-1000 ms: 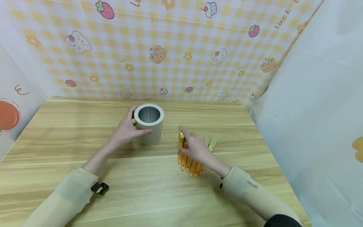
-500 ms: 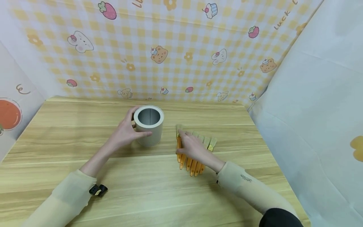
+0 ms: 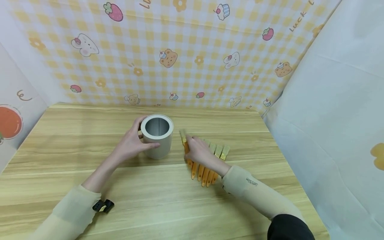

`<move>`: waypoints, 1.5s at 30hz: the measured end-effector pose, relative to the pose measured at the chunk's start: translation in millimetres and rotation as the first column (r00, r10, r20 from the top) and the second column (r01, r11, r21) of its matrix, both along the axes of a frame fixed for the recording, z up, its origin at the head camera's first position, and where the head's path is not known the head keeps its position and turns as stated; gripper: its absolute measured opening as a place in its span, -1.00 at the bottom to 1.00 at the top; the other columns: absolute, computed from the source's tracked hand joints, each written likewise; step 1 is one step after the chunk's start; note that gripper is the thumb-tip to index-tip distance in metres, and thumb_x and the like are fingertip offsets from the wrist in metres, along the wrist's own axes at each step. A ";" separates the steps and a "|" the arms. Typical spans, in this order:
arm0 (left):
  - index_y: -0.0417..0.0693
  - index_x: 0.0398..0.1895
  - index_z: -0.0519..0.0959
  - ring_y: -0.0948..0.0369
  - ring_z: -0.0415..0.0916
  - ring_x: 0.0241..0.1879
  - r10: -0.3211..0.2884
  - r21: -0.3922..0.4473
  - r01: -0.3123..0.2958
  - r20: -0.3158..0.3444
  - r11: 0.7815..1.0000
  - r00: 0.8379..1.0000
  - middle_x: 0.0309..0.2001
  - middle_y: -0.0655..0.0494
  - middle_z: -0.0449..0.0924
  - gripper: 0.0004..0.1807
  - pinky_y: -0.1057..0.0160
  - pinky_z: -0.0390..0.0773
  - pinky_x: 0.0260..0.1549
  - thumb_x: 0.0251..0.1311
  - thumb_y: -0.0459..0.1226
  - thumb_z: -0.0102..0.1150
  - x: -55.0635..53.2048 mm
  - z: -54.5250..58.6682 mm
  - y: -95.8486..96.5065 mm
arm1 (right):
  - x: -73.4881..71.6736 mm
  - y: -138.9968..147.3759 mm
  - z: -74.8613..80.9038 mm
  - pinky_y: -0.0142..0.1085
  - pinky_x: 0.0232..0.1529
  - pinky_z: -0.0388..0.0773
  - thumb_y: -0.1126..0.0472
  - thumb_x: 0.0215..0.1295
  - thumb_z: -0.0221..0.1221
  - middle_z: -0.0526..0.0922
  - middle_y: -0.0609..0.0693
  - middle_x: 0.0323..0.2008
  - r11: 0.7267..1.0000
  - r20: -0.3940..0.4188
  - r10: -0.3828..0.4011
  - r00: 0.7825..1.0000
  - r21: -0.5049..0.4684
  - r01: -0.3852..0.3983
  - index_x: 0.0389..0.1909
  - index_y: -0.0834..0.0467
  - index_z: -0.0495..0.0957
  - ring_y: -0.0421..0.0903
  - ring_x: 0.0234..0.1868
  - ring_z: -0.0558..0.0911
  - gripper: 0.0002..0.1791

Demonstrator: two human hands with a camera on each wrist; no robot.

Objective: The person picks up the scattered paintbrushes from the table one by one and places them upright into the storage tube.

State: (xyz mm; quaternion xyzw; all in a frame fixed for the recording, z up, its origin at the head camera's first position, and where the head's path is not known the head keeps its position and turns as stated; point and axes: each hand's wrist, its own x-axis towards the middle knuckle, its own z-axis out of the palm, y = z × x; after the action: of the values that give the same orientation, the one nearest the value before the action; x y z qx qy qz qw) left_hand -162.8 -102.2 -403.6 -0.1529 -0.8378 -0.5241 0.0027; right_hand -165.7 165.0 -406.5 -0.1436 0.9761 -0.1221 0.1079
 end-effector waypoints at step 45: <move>0.24 0.58 0.04 -0.27 0.44 0.39 -0.103 0.004 0.103 0.061 0.995 0.993 0.47 0.04 0.30 0.22 -0.26 0.52 0.33 -0.10 -0.05 0.68 8.4 1.5 -4.6 | -8.6 1.5 90.7 -0.21 -0.31 0.81 0.41 0.43 0.14 0.36 -0.03 -0.23 0.429 0.046 -0.129 0.991 -0.898 0.098 0.23 0.05 0.08 -0.20 -0.29 0.64 -0.47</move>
State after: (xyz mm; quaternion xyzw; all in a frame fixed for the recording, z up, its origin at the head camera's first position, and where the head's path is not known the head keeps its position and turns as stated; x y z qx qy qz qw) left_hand -154.4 -106.8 -402.1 -0.1800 -0.8281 -0.5285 -0.0501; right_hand -174.3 166.5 -315.8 -0.1151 0.7715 -0.6257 -0.0074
